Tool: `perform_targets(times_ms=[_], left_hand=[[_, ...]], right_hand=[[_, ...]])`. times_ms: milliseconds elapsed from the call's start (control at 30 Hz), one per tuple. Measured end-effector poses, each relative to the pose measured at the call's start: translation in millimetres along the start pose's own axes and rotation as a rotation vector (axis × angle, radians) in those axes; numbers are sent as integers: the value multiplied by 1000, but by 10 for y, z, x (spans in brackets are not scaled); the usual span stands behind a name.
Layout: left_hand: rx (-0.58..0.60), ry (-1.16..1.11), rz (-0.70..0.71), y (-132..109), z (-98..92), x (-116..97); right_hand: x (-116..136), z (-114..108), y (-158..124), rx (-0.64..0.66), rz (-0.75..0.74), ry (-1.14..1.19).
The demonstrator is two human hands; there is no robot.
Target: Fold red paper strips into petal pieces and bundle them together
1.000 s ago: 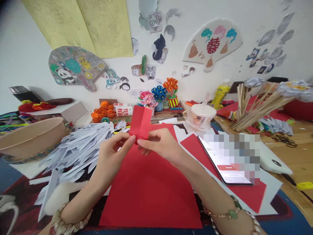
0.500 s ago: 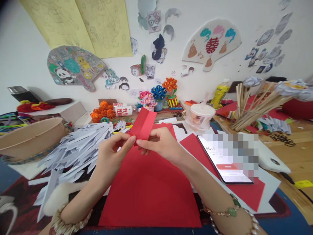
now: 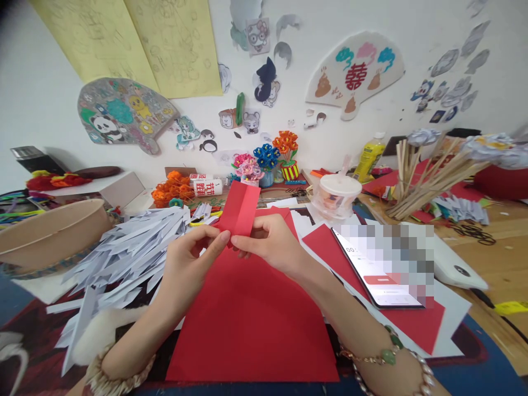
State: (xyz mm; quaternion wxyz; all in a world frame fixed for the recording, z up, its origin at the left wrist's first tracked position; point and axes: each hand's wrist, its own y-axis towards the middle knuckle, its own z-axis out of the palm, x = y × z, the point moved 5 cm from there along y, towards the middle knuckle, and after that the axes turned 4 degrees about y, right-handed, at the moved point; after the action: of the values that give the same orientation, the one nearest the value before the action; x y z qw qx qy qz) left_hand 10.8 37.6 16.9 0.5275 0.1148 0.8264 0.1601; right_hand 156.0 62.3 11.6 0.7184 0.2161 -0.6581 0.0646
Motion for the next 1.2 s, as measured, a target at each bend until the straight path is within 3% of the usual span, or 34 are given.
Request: perform_targets(times_ms=[333,667,900,1033,1200], left_hand=[[-22,37,33,3,-1,-30],[33,-53,34,20,-26,-43],[92,33,41,38,-26,-66],[164,-47,32,20,17,-111],[152,-89,13,-8,44,-103]], right_hand=[[-28,-8,-14,-55,-39,15],[-1,4,-11,-33,-4,73],[20,-23,-22,-37,-51,82],[60,-46,-26,-60,-80,68],[61,-46,-33,-53,-110,31]])
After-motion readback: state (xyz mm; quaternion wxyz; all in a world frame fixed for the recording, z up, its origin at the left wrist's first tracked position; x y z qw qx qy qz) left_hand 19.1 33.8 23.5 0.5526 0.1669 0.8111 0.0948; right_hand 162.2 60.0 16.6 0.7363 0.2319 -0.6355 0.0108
